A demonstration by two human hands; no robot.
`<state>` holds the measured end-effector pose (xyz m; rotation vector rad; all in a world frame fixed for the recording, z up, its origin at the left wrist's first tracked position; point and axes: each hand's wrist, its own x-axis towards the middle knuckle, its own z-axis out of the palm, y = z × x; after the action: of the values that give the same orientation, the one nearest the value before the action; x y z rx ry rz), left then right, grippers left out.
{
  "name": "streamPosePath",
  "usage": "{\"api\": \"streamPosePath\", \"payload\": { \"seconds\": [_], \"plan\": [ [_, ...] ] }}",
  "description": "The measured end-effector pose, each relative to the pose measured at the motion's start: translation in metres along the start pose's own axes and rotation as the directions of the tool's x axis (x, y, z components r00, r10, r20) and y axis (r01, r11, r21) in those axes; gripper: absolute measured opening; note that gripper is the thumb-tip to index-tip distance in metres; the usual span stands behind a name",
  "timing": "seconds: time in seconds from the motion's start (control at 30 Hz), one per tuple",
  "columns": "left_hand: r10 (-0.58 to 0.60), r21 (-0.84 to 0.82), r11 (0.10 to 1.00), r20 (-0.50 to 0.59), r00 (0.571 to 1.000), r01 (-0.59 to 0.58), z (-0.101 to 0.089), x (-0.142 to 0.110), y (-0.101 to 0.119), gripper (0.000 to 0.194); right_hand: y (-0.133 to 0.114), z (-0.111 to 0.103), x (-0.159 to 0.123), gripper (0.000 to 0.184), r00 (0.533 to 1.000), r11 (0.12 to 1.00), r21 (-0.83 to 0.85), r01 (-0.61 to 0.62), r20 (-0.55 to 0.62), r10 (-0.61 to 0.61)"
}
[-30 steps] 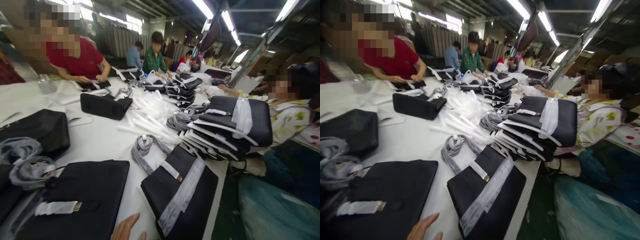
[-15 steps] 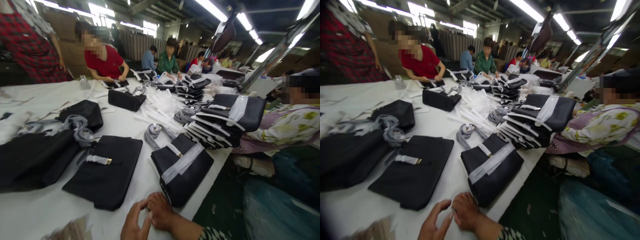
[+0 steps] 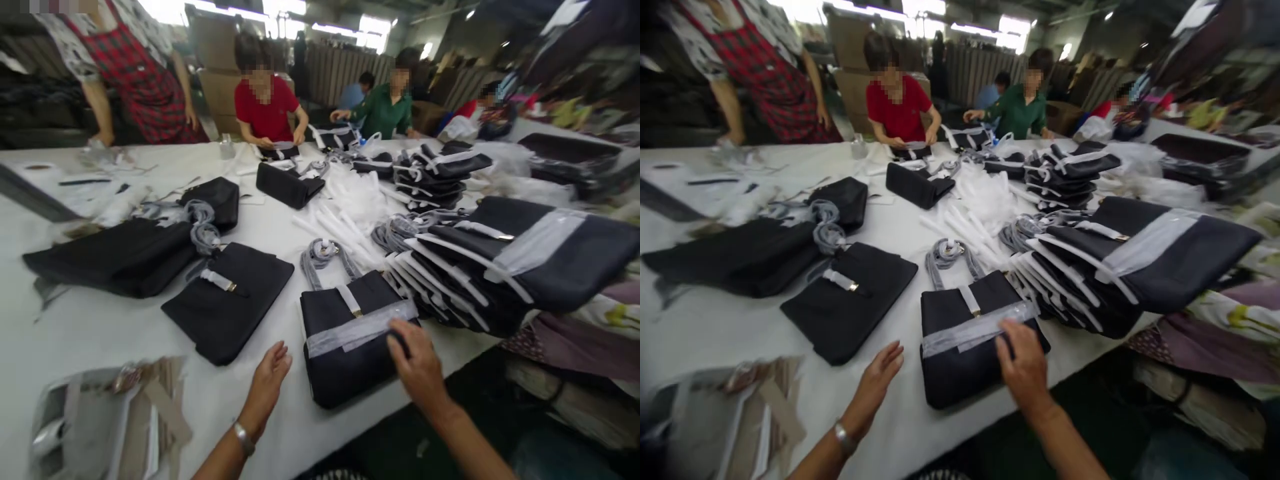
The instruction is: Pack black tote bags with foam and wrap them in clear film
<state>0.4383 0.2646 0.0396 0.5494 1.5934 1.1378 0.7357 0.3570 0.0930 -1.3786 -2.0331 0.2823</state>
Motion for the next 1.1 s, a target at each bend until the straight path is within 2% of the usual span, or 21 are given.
{"api": "streamPosePath", "payload": {
  "seconds": [0.03,0.07,0.13,0.2,0.27,0.33,0.4,0.43,0.5,0.6,0.67,0.73,0.8,0.87,0.93,1.0,1.1],
  "plan": [
    [0.008,-0.01,1.0,-0.017,1.0,-0.008,0.016,0.0,0.001,0.081,0.03,-0.009,0.025,0.04,0.994,0.994,-0.016,-0.11,0.011,0.11],
    [0.018,-0.014,1.0,-0.039,0.999,-0.018,0.03,0.001,0.001,0.081,0.059,-0.011,0.047,0.049,0.975,0.978,-0.005,-0.209,0.072,0.209],
    [0.04,-0.008,0.999,-0.093,0.995,-0.041,0.054,0.007,-0.001,0.077,0.108,-0.001,0.079,0.061,0.896,0.917,0.109,-0.384,0.283,0.342],
    [0.071,0.031,0.997,-0.147,0.987,-0.067,0.069,0.013,-0.001,0.069,0.141,0.014,0.097,0.063,0.802,0.839,0.206,-0.504,0.471,0.367],
    [0.089,0.086,0.994,-0.194,0.977,-0.074,0.077,0.02,0.001,0.064,0.159,0.028,0.107,0.063,0.739,0.772,0.254,-0.583,0.559,0.375],
    [0.073,0.086,0.995,-0.199,0.977,-0.057,0.081,0.027,0.006,0.063,0.167,0.038,0.113,0.065,0.702,0.731,0.259,-0.631,0.592,0.397],
    [0.031,0.024,0.999,-0.158,0.987,-0.027,0.082,0.034,0.01,0.062,0.171,0.047,0.115,0.063,0.684,0.717,0.249,-0.651,0.603,0.411],
    [0.018,-0.006,1.0,-0.134,0.991,-0.019,0.083,0.038,0.011,0.06,0.171,0.051,0.115,0.059,0.693,0.719,0.263,-0.644,0.599,0.401],
    [0.022,-0.011,1.0,-0.124,0.992,-0.024,0.085,0.044,0.009,0.056,0.171,0.058,0.114,0.048,0.747,0.734,0.324,-0.597,0.558,0.361],
    [0.082,0.11,0.992,-0.207,0.975,-0.06,0.089,0.05,-0.001,0.054,0.17,0.066,0.109,0.037,0.82,0.766,0.386,-0.514,0.484,0.307],
    [0.126,0.218,0.974,-0.287,0.95,-0.063,0.092,0.052,-0.008,0.057,0.168,0.067,0.106,0.033,0.839,0.791,0.373,-0.484,0.454,0.3],
    [0.149,0.298,0.954,-0.347,0.926,-0.042,0.093,0.053,-0.012,0.059,0.167,0.068,0.105,0.032,0.839,0.797,0.366,-0.48,0.456,0.296],
    [0.119,0.313,0.95,-0.345,0.931,-0.005,0.094,0.055,-0.01,0.059,0.168,0.068,0.105,0.034,0.833,0.787,0.369,-0.494,0.46,0.307],
    [0.026,0.271,0.961,-0.284,0.958,0.054,0.094,0.057,-0.004,0.057,0.171,0.07,0.106,0.044,0.822,0.775,0.342,-0.531,0.433,0.371],
    [-0.06,0.191,0.976,-0.225,0.973,0.105,0.092,0.06,0.003,0.058,0.175,0.075,0.106,0.063,0.775,0.743,0.276,-0.61,0.405,0.485],
    [-0.097,0.119,0.985,-0.205,0.974,0.124,0.09,0.065,0.008,0.064,0.18,0.079,0.107,0.079,0.714,0.702,0.227,-0.675,0.438,0.546],
    [-0.144,0.065,0.985,-0.206,0.968,0.161,0.087,0.073,0.012,0.077,0.186,0.084,0.107,0.079,0.69,0.705,0.227,-0.672,0.537,0.485]
  ]
}}
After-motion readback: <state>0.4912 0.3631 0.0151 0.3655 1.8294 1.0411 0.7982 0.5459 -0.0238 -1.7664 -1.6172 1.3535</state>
